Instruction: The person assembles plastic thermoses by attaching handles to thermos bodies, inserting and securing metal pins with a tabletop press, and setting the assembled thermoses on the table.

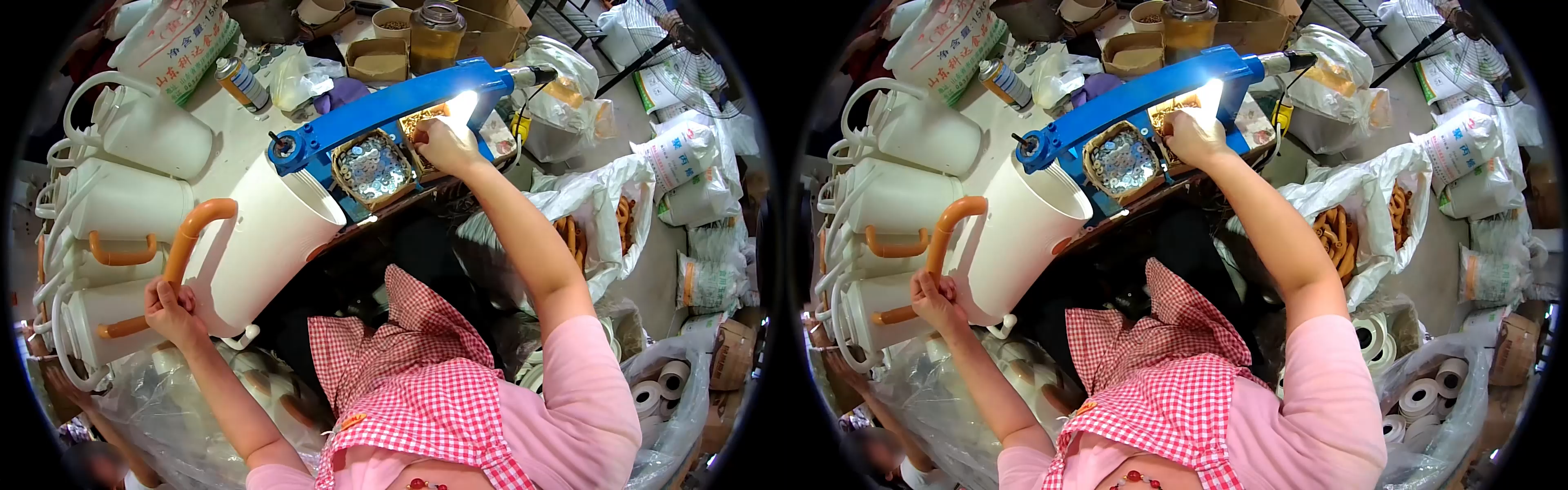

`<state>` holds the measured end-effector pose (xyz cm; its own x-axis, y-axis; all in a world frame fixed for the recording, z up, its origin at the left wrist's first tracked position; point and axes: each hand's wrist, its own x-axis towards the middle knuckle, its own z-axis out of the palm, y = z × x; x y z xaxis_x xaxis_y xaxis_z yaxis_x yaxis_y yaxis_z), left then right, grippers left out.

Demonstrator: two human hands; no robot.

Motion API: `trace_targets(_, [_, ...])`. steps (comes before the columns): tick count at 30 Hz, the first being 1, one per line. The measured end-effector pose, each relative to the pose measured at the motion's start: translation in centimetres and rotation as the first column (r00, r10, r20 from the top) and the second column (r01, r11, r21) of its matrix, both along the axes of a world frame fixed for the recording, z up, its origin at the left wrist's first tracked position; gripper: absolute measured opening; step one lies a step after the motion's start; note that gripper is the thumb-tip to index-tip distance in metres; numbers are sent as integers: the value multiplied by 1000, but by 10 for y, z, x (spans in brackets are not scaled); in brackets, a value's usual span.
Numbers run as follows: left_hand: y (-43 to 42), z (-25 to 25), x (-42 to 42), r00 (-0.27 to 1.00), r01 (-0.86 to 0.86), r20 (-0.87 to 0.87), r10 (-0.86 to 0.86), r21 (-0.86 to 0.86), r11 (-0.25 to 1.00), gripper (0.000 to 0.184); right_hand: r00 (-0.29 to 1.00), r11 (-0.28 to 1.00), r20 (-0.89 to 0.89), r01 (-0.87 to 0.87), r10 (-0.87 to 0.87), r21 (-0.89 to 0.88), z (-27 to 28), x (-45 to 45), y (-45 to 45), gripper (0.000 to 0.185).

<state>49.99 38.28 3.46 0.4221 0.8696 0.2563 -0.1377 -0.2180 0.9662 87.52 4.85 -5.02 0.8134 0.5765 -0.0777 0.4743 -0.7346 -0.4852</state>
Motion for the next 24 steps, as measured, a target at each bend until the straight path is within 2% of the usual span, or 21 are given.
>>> trace_targets(2, [3,-8,-5,999,-16,-28,17,34,999,14,999,998,34,40,-42,55,-11,4,4,13])
trace_targets(5, [-2,-15,-12,999,-31,-39,32,6,999,10,999,999,39,36,-36,8,-1,6,5,13])
trace_targets(7, [-7,-17,-17,998,14,-58,-12,40,999,13,998,997,-3,66,-66,31,-4,8,7,14])
trace_targets(9, [-10,-17,-23,998,16,-67,-12,56,998,18,990,991,79,110,-115,74,8,-5,1,14])
trace_targets(11, [-12,-16,-28,997,2,-72,2,46,999,21,969,989,239,30,-65,146,13,-14,-5,15])
trace_targets(12, [-13,-15,-28,997,8,-77,-6,32,999,24,972,973,226,16,-70,230,28,-28,-7,14])
trace_targets(13, [-15,-15,-27,998,-12,-64,14,28,1000,24,974,945,220,-29,-45,325,42,-40,-5,13])
trace_targets(15, [-21,-15,-24,992,-54,-105,63,79,995,21,999,771,-40,9,21,637,69,-61,13,13])
trace_targets(16, [-22,-15,-23,992,-59,-108,66,70,996,21,999,777,-43,7,26,629,83,-68,30,13])
trace_targets(18, [-22,-14,-20,994,-45,-94,54,91,995,19,967,492,-150,30,205,870,108,-75,71,15])
trace_targets(22, [-23,-13,-28,993,-30,-109,40,91,995,23,940,420,-17,-136,341,897,116,-79,124,16])
trace_targets(24, [-25,-13,-30,991,-29,-127,35,54,998,32,928,503,-45,-159,369,849,114,-76,132,19])
